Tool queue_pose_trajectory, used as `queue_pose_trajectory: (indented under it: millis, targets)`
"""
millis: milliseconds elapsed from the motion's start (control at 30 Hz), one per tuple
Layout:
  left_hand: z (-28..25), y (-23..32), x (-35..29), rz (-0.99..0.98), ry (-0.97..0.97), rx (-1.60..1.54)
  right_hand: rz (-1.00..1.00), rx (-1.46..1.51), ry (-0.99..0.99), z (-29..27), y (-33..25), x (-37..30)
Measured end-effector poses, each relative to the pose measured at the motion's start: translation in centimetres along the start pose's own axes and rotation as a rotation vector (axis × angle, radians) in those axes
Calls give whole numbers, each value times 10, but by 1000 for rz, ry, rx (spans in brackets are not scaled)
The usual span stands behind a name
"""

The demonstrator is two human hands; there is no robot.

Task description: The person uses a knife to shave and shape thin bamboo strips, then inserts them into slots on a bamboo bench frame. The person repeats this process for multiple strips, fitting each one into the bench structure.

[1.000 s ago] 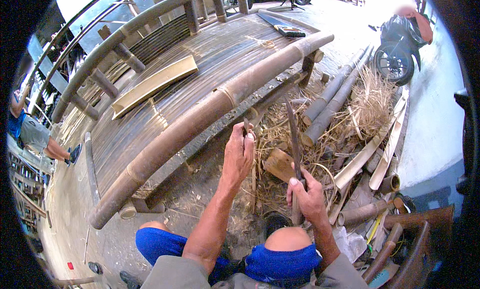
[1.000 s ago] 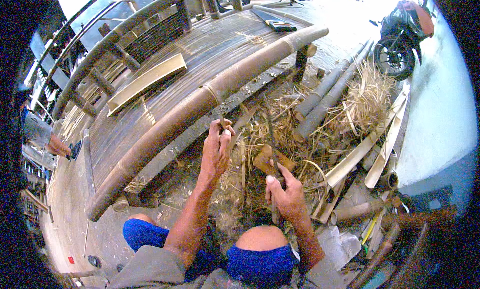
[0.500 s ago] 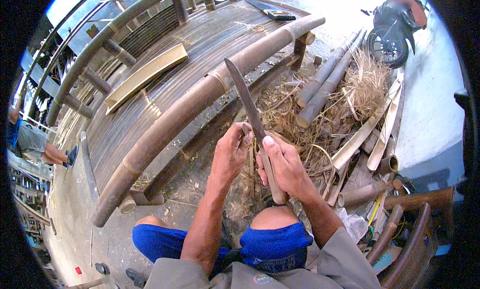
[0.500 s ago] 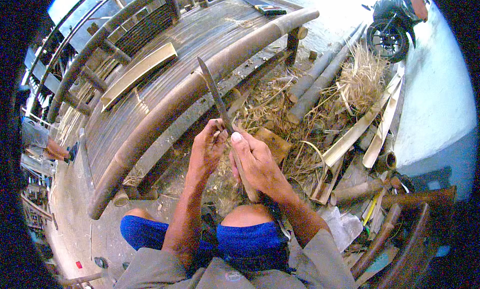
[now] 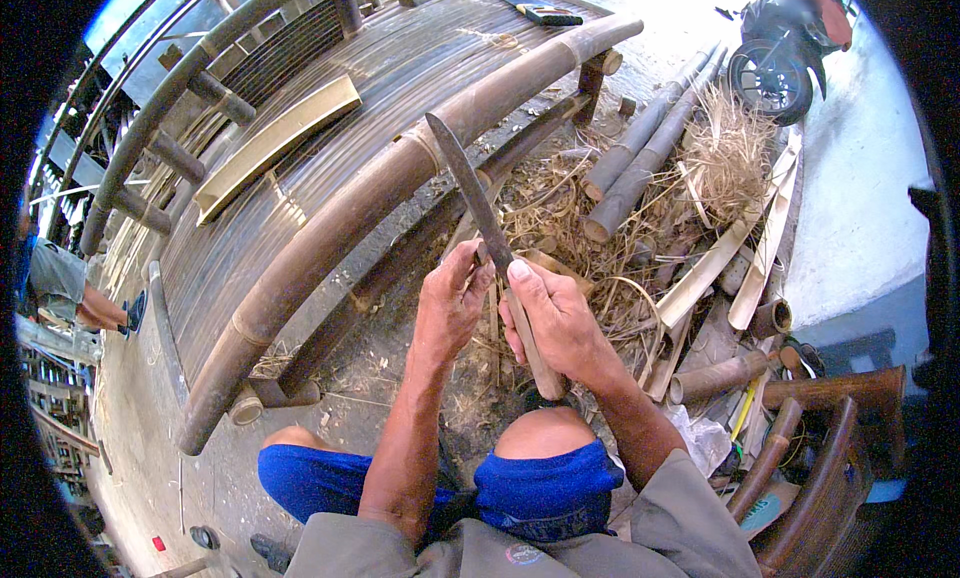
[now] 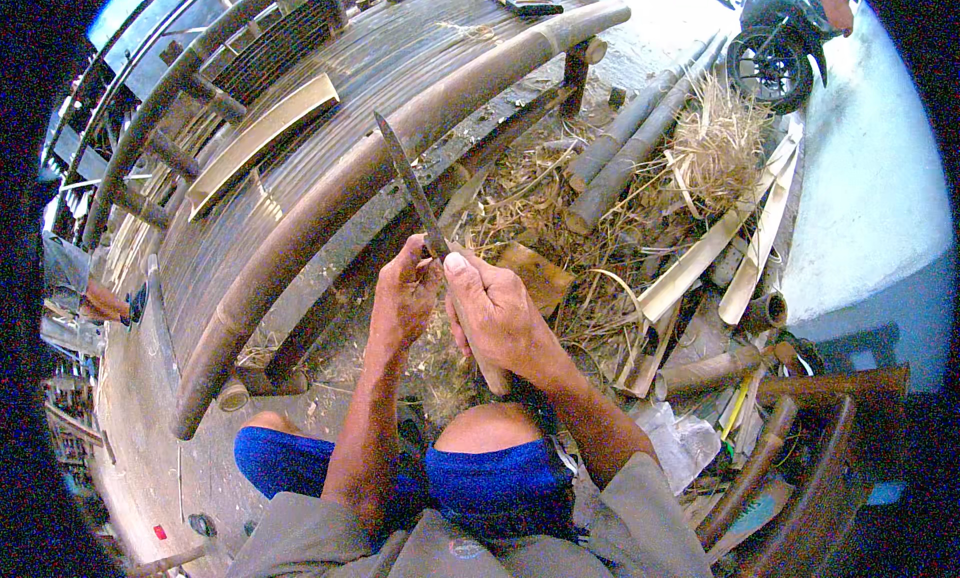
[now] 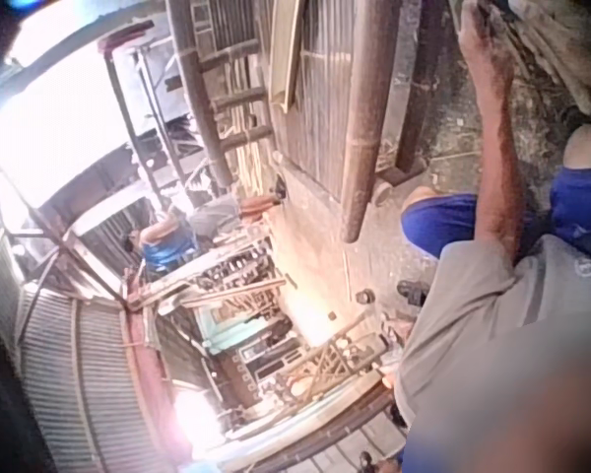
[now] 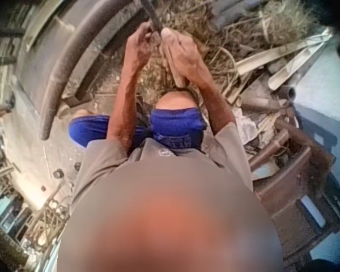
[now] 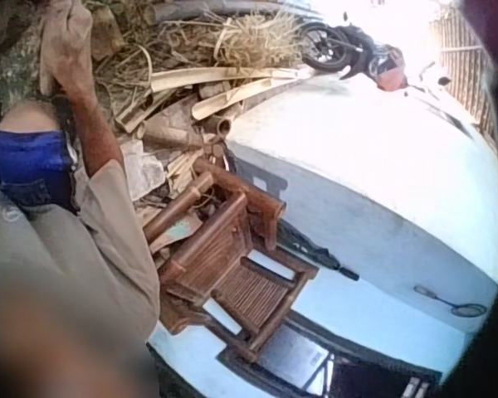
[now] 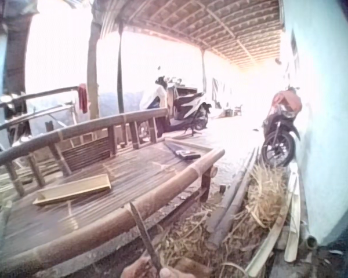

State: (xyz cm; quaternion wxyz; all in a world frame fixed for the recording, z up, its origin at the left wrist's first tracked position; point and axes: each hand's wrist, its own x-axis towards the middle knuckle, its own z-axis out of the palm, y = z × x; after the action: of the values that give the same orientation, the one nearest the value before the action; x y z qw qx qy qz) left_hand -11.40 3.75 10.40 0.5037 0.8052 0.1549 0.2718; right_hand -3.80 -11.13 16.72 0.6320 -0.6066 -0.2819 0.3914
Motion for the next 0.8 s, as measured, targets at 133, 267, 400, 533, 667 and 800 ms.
queue_pose_trajectory:
  millis: [133,267,400,533,667,800]
  targets:
    - [-1,-1,0,23,9,-13,-26,15,-20,0,0,1]
    - [-1,-3,0,-14,6,-23,-28,-30,-22,0,-1,2]
    - [-1,-3,1,-14,2,-20,-9,-39,-12,1,-3,1]
    - [-4,1,0,-40,-10,-33,-30,-31,-4,2,-1,0]
    - [-7,6,1,-33,1,8,-16,-143,50,5,2,1]
    - [-5,11,6,5,51,-11,-146,-230,38,5,-2,5]
